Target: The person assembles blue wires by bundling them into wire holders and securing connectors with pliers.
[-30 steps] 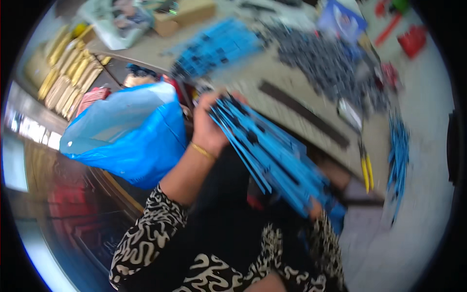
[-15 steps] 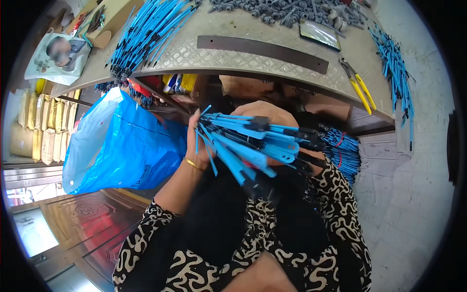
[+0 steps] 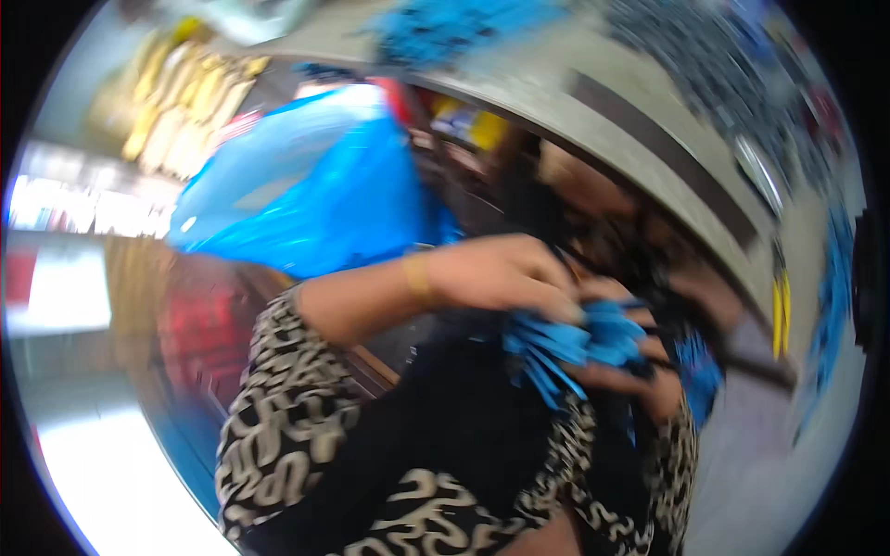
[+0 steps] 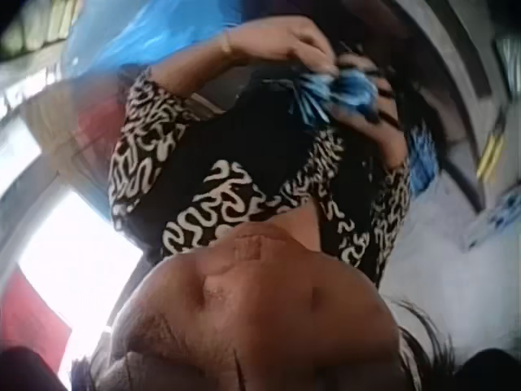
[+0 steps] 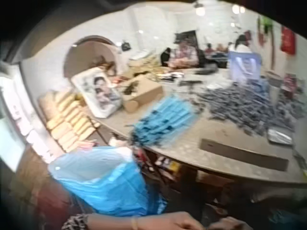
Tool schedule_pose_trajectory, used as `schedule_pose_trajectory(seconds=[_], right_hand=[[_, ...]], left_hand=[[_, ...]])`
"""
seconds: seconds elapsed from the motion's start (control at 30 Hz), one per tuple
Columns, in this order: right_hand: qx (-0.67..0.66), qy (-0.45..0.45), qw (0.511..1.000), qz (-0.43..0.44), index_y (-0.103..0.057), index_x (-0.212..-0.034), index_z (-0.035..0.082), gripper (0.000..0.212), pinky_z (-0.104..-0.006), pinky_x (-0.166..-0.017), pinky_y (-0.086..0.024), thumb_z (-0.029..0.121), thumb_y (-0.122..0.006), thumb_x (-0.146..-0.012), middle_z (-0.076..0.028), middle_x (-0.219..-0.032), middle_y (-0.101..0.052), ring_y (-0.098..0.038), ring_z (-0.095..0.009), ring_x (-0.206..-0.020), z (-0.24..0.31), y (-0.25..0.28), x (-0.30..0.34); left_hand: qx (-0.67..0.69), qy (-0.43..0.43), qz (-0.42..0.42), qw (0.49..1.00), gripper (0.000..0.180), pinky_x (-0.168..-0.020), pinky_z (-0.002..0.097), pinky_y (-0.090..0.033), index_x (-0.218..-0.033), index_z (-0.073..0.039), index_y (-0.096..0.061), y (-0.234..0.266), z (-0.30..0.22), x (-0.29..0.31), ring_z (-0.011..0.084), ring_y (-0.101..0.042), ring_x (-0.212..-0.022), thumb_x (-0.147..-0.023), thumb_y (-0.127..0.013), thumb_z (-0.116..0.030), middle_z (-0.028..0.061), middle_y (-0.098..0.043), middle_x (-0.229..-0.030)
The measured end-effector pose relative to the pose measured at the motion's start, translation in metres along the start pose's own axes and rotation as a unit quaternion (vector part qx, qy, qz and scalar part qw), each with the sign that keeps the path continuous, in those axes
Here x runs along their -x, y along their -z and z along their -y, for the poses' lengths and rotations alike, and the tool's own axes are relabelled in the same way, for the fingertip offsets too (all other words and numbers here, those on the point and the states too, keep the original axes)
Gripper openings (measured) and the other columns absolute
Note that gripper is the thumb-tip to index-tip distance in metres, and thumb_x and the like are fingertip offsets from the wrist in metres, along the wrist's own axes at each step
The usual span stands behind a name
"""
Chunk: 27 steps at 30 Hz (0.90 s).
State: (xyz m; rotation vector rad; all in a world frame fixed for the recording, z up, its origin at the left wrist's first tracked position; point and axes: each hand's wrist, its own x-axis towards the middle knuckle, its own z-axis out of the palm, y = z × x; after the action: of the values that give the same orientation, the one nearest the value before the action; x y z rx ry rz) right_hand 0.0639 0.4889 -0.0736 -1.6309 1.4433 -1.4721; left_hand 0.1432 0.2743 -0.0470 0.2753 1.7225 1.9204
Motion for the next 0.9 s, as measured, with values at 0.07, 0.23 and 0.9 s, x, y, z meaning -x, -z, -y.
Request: schedule_pose_trajectory(seconds=[0.07, 0.23, 0.9], right_hand=[[-0.075, -0.122, 0.988, -0.05, -0.032, -0.126, 0.005, 0.074, -0.0344, -0.085, -0.043, 0.035, -0.07, -0.07, -0.011, -0.105, -0.054, -0.055, -0.024, -0.092, 0.007, -0.006, -0.003], [-0.489, -0.203, 0.822, -0.21, -0.011, -0.139, 0.004, 0.086, -0.0411, -0.097, -0.037, 0.044, -0.058, -0.08, -0.016, -0.119, -0.05, -0.052, -0.029, -0.107, -0.011, -0.017, 0.003], [-0.169, -0.448, 0.878, -0.005, -0.054, -0.102, 0.008, 0.03, -0.0299, -0.076, -0.048, 0.026, -0.062, -0.08, -0.007, -0.094, -0.056, -0.056, -0.015, -0.085, -0.087, -0.027, 0.022]], left_hand=[[-0.033, -0.052, -0.057, 0.996, 0.026, -0.064, 0.0267, -0.045, -0.086, 0.001, -0.066, -0.005, -0.006, 0.0, 0.0085, -0.054, -0.066, -0.083, -0.058, -0.023, 0.0035, -0.063, -0.072], [0.129, -0.007, -0.12, 0.984, 0.022, -0.066, 0.0238, -0.044, -0.087, 0.0, -0.067, 0.005, 0.004, 0.0, 0.0081, -0.054, -0.07, -0.08, -0.062, -0.02, 0.002, -0.063, -0.076], [0.134, -0.034, -0.073, 0.988, 0.023, -0.072, 0.0249, -0.048, -0.095, -0.001, -0.066, 0.03, 0.021, -0.013, 0.0132, -0.06, -0.076, -0.079, -0.061, -0.018, 0.0056, -0.065, -0.087]])
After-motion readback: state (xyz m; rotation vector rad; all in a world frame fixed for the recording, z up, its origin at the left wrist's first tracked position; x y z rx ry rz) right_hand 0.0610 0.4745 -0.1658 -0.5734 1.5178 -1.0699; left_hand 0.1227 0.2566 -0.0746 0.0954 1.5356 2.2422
